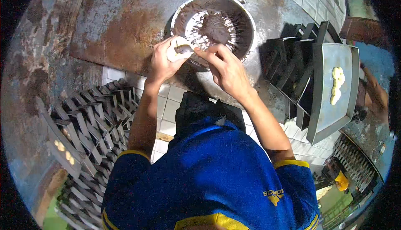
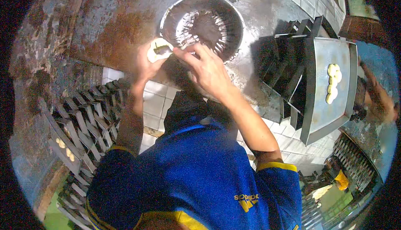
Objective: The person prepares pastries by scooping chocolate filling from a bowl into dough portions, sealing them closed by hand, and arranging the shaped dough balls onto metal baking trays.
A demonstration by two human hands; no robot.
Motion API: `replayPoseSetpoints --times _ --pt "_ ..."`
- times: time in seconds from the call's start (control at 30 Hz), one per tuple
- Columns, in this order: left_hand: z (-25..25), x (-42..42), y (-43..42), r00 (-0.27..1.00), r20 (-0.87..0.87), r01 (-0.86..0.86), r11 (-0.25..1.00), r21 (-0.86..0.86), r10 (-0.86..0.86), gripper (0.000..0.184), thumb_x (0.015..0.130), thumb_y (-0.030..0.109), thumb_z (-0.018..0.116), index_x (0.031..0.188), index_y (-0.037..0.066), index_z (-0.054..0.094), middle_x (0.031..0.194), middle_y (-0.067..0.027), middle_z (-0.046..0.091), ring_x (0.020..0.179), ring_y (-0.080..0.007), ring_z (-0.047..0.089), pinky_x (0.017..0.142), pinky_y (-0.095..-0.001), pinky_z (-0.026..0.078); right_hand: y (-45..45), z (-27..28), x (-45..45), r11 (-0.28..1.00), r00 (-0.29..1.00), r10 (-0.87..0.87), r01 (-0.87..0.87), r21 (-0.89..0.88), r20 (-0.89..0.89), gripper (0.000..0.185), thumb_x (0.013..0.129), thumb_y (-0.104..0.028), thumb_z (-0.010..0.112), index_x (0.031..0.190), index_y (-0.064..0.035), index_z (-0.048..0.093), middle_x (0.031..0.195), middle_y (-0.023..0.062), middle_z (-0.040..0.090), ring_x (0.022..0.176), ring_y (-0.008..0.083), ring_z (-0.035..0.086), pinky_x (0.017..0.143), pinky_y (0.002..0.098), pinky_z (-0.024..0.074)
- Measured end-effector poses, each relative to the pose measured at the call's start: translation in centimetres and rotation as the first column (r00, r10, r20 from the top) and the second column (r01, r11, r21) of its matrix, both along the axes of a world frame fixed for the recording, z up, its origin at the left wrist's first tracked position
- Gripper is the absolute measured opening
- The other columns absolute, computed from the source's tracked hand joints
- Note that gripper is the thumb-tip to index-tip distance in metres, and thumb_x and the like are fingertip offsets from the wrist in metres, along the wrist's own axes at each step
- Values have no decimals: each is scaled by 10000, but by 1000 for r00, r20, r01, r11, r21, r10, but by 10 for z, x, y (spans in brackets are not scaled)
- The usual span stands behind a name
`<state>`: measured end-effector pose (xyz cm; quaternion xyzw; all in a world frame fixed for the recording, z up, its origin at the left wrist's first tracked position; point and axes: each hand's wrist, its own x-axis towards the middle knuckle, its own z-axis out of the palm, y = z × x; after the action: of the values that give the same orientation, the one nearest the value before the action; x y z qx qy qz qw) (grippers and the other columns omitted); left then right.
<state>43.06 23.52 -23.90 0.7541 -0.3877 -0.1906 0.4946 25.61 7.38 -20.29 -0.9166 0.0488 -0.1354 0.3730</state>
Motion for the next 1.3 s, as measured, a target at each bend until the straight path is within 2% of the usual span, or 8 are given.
replayPoseSetpoints --times 0.27,0.4,0.5,0.63,0.83,1.07,1.2,1.3 --pt "-34 -37 -3 936 -335 -84 993 77 105 239 910 91 720 1130 -4 710 1005 -41 747 878 -127 689 821 -296 551 25 -101 -131 792 852 -470 523 315 -230 260 947 -8 591 1202 -6 640 1068 230 647 962 405 671 880 457 539" --pt "6 -75 -16 939 -302 193 979 68 -164 271 898 121 724 1135 -10 715 1027 -98 757 939 -155 693 870 -316 536 -1 -262 -255 804 698 -506 595 17 -506 174 1017 -161 627 1090 -6 659 1058 224 677 968 417 677 861 482 524" --pt "53 -103 -41 909 -273 364 918 154 -315 298 886 147 757 1137 -6 705 1037 -81 752 953 -151 685 886 -323 537 -32 -204 -240 906 873 -417 423 -35 -254 418 912 -274 783 1219 -13 672 1253 253 628 1177 412 620 1011 428 505" --pt "65 -145 -69 740 -329 654 742 147 -587 356 840 166 795 1141 5 693 1055 -88 746 971 -160 684 908 -339 538 -62 5 -184 925 995 -45 9 380 86 884 758 -344 929 1496 -87 517 1411 166 554 1291 339 576 1096 439 470" --pt "102 -191 -110 584 -476 812 455 367 -658 523 844 300 859 1253 38 667 1149 -98 736 1052 -170 681 921 -372 538 -88 52 -220 888 993 48 -93 450 111 506 759 -267 921 1173 -34 748 1106 105 680 1080 253 670 969 369 536" --pt "103 -266 -106 603 -646 629 777 24 -468 448 940 121 755 1330 3 570 1184 -65 701 1022 -123 667 874 -270 541 -67 30 -297 325 953 -292 19 946 81 247 990 -162 739 1169 8 720 1018 55 728 894 121 674 782 290 583" --pt "78 -299 -106 572 -737 513 858 -22 -361 355 989 189 673 1280 -2 607 1154 -67 699 937 -105 648 823 -264 526 -49 73 -331 438 903 -428 185 880 24 550 958 -242 776 1425 -27 581 1323 145 589 1082 232 670 889 383 610" --pt "80 -319 -100 541 -777 388 915 -111 -323 241 967 143 621 1165 5 624 1015 -39 667 863 -84 601 760 -248 487 -28 92 -333 911 881 -413 401 98 233 773 772 -326 899 1434 -79 588 1260 173 577 1191 405 587 999 439 546"
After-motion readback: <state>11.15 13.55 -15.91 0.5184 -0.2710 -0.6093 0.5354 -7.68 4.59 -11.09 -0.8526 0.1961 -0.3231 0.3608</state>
